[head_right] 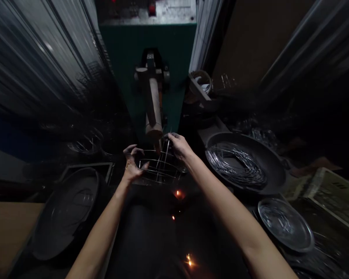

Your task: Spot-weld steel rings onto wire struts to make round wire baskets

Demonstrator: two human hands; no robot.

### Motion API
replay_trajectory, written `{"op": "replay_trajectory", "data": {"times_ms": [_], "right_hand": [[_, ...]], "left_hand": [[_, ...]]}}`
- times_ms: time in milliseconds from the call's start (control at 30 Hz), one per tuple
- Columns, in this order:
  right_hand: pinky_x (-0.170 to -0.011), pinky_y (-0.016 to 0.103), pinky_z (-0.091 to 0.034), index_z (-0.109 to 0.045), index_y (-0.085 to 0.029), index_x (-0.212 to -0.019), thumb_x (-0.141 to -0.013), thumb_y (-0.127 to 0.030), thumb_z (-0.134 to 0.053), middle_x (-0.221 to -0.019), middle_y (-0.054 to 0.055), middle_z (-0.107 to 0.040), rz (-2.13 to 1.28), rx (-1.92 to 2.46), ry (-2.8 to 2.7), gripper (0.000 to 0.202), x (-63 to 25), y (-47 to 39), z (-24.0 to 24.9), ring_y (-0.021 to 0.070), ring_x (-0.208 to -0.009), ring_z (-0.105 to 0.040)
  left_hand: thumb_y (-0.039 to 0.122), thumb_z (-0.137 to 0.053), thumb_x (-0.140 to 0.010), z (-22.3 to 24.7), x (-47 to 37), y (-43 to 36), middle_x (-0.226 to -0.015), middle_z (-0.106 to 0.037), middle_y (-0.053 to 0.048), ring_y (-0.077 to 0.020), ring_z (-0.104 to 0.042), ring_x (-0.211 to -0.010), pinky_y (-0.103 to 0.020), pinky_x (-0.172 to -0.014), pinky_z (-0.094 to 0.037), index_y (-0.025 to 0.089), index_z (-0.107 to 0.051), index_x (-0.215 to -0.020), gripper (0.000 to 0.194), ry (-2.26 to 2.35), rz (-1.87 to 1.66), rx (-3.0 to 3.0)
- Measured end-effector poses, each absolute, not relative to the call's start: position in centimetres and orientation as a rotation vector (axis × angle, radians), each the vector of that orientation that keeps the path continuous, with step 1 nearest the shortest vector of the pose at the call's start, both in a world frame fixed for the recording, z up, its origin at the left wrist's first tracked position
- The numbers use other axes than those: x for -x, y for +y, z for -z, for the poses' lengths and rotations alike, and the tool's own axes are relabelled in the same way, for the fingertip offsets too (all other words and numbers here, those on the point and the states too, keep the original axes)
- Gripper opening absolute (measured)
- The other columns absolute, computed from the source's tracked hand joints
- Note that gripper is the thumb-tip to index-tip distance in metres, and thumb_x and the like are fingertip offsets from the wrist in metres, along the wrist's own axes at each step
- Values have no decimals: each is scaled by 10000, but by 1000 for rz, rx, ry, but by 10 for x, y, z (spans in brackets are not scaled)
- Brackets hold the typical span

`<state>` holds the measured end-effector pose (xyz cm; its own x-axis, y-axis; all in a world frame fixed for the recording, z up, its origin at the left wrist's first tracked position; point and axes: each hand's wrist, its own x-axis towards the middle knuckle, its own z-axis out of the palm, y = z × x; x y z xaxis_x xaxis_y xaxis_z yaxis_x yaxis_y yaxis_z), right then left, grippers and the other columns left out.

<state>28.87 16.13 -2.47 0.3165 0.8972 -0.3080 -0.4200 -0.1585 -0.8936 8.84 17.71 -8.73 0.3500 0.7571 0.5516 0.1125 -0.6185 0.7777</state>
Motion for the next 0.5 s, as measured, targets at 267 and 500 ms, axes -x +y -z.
{"op": "replay_trajectory", "data": {"times_ms": [267, 500], "right_hand": [[-342, 195, -218, -452, -200, -787, -708, -471, -682, -461, -88, -419, -1125, 1256, -723, 364, -277, 168, 32, 54, -338, -270], [-419, 230, -347, -483, -191, -792, -722, -440, -615, -520, -49, -451, -956, 1393, -716, 290, -273, 185, 43, 106, -448, -411]], "left_hand": [[246, -662, -667, 102, -80, 172, -918, -486, -19, -164, -528, -822, -327, -763, -442, 240, -276, -1150, 618, 712, -1321, -1778], [251, -679, -672, 106, -73, 177, -907, -498, -9, -162, -526, -838, -322, -770, -431, 255, -266, -1159, 639, 703, -1344, -1717]]}}
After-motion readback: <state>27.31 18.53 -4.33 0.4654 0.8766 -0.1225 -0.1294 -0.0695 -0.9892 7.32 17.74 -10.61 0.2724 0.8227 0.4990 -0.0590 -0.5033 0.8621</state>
